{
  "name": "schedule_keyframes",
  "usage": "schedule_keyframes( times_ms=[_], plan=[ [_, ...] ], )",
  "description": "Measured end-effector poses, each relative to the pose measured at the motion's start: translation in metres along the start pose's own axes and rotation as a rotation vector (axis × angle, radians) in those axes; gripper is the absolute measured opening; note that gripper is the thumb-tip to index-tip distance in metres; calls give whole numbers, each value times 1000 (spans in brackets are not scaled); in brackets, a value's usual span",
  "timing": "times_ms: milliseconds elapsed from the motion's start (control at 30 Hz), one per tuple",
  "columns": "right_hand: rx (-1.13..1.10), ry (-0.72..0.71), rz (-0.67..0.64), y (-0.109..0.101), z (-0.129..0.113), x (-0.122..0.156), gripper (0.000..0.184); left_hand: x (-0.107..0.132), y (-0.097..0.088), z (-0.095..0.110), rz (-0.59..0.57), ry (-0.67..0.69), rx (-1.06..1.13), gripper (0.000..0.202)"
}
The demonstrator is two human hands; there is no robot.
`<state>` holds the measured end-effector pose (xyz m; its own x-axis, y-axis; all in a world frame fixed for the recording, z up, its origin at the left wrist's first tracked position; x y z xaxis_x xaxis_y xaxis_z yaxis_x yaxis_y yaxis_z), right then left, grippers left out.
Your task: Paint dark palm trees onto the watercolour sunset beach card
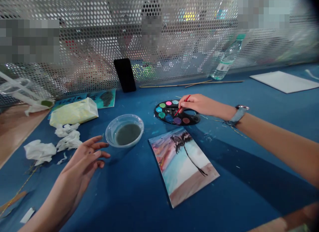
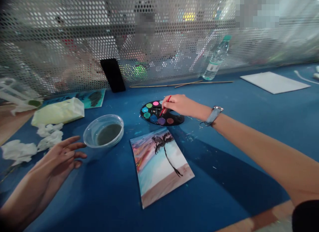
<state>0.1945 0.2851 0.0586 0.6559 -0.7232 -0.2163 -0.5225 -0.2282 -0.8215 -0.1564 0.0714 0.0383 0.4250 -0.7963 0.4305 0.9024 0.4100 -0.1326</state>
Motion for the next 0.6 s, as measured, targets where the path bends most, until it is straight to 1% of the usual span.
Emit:
schedule_keyframes(
  times_ms=[100,200,300,367,467,533,600],
  plan=[
    [4,-3,8,1,1,-2,39,4,2,1,13,-7,10,56],
    [-6,-3,25,0,0,-4,38,1,2,0,17,0,22,61],
    [-31,10,90,-8,1,0,32,-4,-1,-4,17,23,40,66],
    [-53,30,144,-17,4,10,30,-5,-1,-7,9,28,43,66],
    [-51,65,216,-31,12,37,31,-2,0,-10,-5,1,31,64],
    [-24,83,239,-36,17,58,33,-1,1,-13,-15,-55,36,63],
    [2,102,226,-36,21,76,35,-2,1,-16,-42,-122,74,57]
  ],
)
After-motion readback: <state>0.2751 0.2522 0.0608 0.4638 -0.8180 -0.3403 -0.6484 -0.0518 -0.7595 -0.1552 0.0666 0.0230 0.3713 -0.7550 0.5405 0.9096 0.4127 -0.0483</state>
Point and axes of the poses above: each hand's wrist, its own x-axis away from the middle knuckle, its own y-axis out of the palm, z = x × y, the point moved 3 cm from there along -x, towards the middle knuckle, and after that the axes turned 13 degrees about -y, right-handed, at the moved point
